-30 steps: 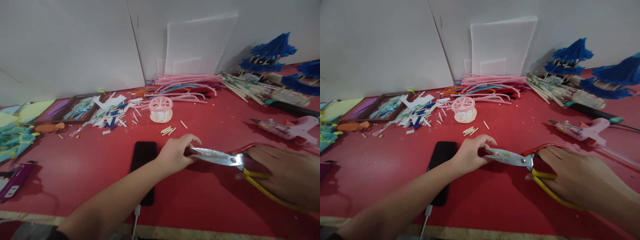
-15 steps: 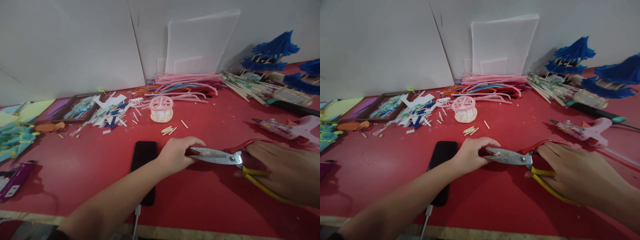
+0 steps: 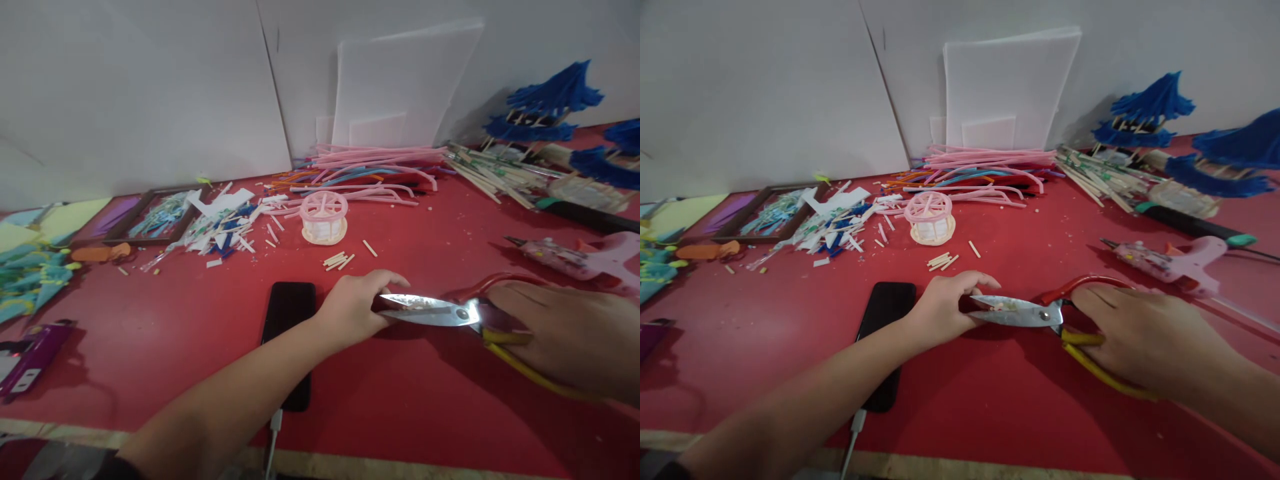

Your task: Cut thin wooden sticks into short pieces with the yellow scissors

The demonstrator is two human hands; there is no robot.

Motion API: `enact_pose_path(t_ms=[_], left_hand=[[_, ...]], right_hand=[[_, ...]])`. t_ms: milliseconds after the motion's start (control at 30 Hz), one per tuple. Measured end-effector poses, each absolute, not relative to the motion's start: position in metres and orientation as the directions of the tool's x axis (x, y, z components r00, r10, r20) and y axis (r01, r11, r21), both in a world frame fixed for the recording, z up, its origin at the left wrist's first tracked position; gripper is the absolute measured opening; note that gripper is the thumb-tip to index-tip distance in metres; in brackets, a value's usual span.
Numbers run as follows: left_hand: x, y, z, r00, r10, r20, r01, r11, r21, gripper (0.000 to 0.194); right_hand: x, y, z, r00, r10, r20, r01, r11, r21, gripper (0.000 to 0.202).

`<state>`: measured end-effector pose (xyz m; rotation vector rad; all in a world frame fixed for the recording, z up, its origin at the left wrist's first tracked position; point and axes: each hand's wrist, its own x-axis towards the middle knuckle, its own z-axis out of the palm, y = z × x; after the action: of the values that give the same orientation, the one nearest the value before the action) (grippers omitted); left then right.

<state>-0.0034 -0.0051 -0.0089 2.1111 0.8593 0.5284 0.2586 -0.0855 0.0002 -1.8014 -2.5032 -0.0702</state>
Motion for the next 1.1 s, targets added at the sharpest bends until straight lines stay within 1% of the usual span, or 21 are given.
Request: enact_pose_path(t_ms=[167, 267, 400, 533, 633, 700, 767, 800, 867, 900, 933, 967, 1000, 1067, 1100], left_hand=[[-0.004, -0.006, -0.007, 0.677, 0.732, 0.081, 0.396, -0.454, 0.798, 0.043], [-0.005, -0.006, -0.007, 0.676, 0.732, 0.082, 0.396, -0.455, 0.797, 0.045], [-0.005, -0.005, -0.010, 0.682, 0.727, 0.074, 0.379, -0.438, 0.815, 0.051], [-0.005, -0.005, -0.009, 0.668, 0.740, 0.077, 0.351, -0.405, 0.844, 0.050], [-0.008, -0.003, -0.006, 0.568, 0.817, 0.099, 0.361, -0.356, 0.862, 0.042], [-0.012, 0.000, -0.002, 0.464, 0.871, 0.162, 0.448, -0.389, 0.805, 0.032], [-0.016, 0.004, 0.000, 0.412, 0.880, 0.237, 0.599, -0.458, 0.656, 0.024], [-0.018, 0.005, 0.001, 0.418, 0.875, 0.246, 0.667, -0.479, 0.571, 0.021], [-0.019, 0.007, 0.002, 0.437, 0.872, 0.221, 0.753, -0.489, 0.440, 0.021], [-0.019, 0.007, 0.002, 0.429, 0.876, 0.220, 0.775, -0.483, 0.408, 0.024], [-0.019, 0.006, 0.002, 0.409, 0.879, 0.247, 0.783, -0.477, 0.400, 0.027], [-0.019, 0.006, 0.002, 0.379, 0.875, 0.300, 0.772, -0.478, 0.419, 0.030], [-0.018, 0.005, 0.002, 0.343, 0.866, 0.365, 0.739, -0.488, 0.463, 0.032], [-0.018, 0.004, 0.001, 0.271, 0.857, 0.439, 0.606, -0.506, 0.614, 0.028], [-0.018, 0.003, 0.001, 0.248, 0.870, 0.426, 0.513, -0.490, 0.705, 0.025]], right_hand=[[0.259, -0.080, -0.004, -0.330, 0.940, 0.089, 0.942, 0.334, -0.028, 0.027], [0.263, -0.078, -0.012, -0.364, 0.923, 0.125, 0.930, 0.368, -0.014, 0.026], [0.264, -0.076, -0.016, -0.378, 0.920, 0.100, 0.924, 0.382, -0.025, 0.021], [0.263, -0.072, -0.016, -0.314, 0.944, 0.100, 0.946, 0.320, -0.047, 0.017], [0.265, -0.066, -0.009, -0.219, 0.966, 0.138, 0.971, 0.229, -0.066, 0.017], [0.267, -0.061, 0.000, -0.155, 0.973, 0.174, 0.982, 0.170, -0.076, 0.024], [0.264, -0.055, 0.012, -0.063, 0.979, 0.195, 0.987, 0.090, -0.130, 0.038], [0.261, -0.052, 0.018, 0.005, 0.982, 0.190, 0.982, 0.032, -0.187, 0.047], [0.252, -0.045, 0.028, 0.122, 0.981, 0.154, 0.949, -0.070, -0.308, 0.063], [0.247, -0.042, 0.032, 0.156, 0.978, 0.137, 0.931, -0.099, -0.353, 0.069], [0.242, -0.038, 0.035, 0.166, 0.978, 0.129, 0.920, -0.106, -0.377, 0.074], [0.237, -0.036, 0.037, 0.159, 0.979, 0.129, 0.918, -0.099, -0.383, 0.077], [0.233, -0.033, 0.037, 0.140, 0.982, 0.129, 0.923, -0.082, -0.377, 0.078], [0.228, -0.031, 0.035, 0.090, 0.989, 0.118, 0.937, -0.044, -0.347, 0.076], [0.226, -0.031, 0.033, 0.067, 0.992, 0.105, 0.943, -0.028, -0.333, 0.074]])
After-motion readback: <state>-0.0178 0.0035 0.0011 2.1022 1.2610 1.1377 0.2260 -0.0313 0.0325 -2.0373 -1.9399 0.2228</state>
